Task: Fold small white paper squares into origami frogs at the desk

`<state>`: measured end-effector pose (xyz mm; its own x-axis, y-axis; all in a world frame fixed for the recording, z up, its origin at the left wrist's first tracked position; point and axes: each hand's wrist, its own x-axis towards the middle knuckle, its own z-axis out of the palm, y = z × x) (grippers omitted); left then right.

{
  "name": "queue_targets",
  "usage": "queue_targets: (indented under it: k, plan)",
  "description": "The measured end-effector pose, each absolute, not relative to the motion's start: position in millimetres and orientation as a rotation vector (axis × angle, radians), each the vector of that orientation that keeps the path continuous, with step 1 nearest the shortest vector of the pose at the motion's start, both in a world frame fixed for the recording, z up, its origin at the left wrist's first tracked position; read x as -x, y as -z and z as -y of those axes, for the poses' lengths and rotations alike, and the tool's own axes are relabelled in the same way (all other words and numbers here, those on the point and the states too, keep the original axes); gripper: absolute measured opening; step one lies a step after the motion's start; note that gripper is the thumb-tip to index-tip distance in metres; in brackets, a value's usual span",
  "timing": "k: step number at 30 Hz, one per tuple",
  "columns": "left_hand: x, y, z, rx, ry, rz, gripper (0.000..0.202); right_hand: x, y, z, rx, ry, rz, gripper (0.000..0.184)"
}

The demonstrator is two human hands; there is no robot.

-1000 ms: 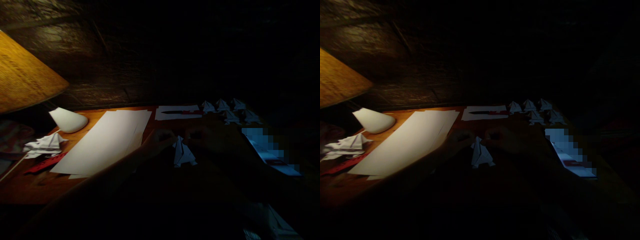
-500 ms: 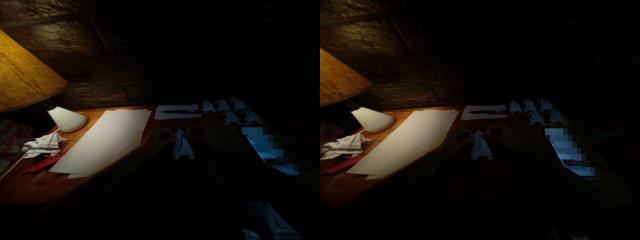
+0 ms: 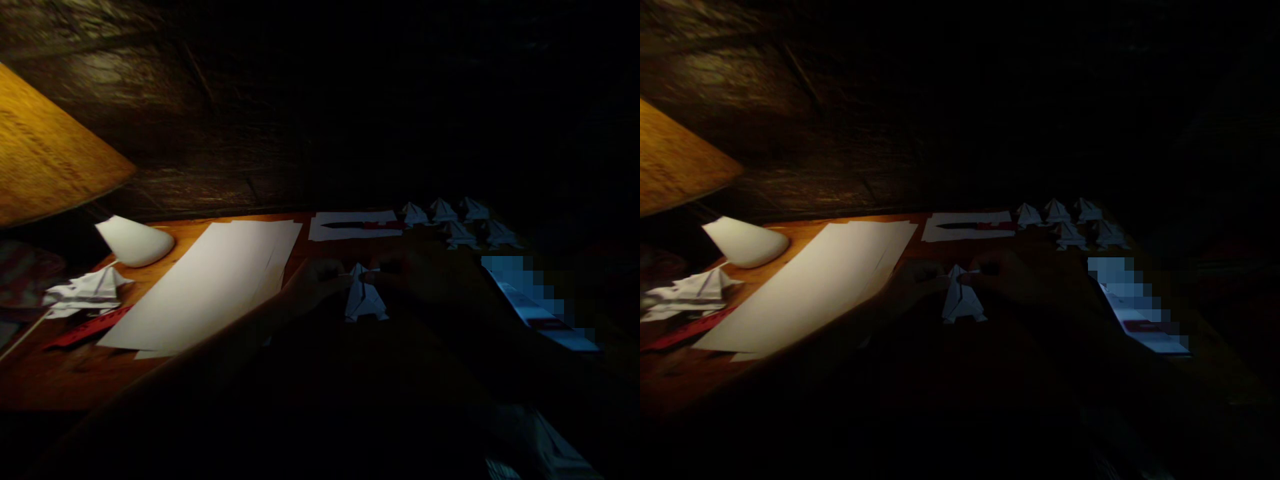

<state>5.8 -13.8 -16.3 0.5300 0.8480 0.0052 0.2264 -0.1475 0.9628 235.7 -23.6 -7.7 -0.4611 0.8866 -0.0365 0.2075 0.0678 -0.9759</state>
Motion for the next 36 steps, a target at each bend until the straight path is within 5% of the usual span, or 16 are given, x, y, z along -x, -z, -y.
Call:
queue_targets:
  k: [36]
  plan:
    - [-5.3, 17.9, 14.0, -1.796, -0.659, -0.891, 0.032, -236.8, 5.1, 24.2, 1.111, -1.461, 1.821, 0.036]
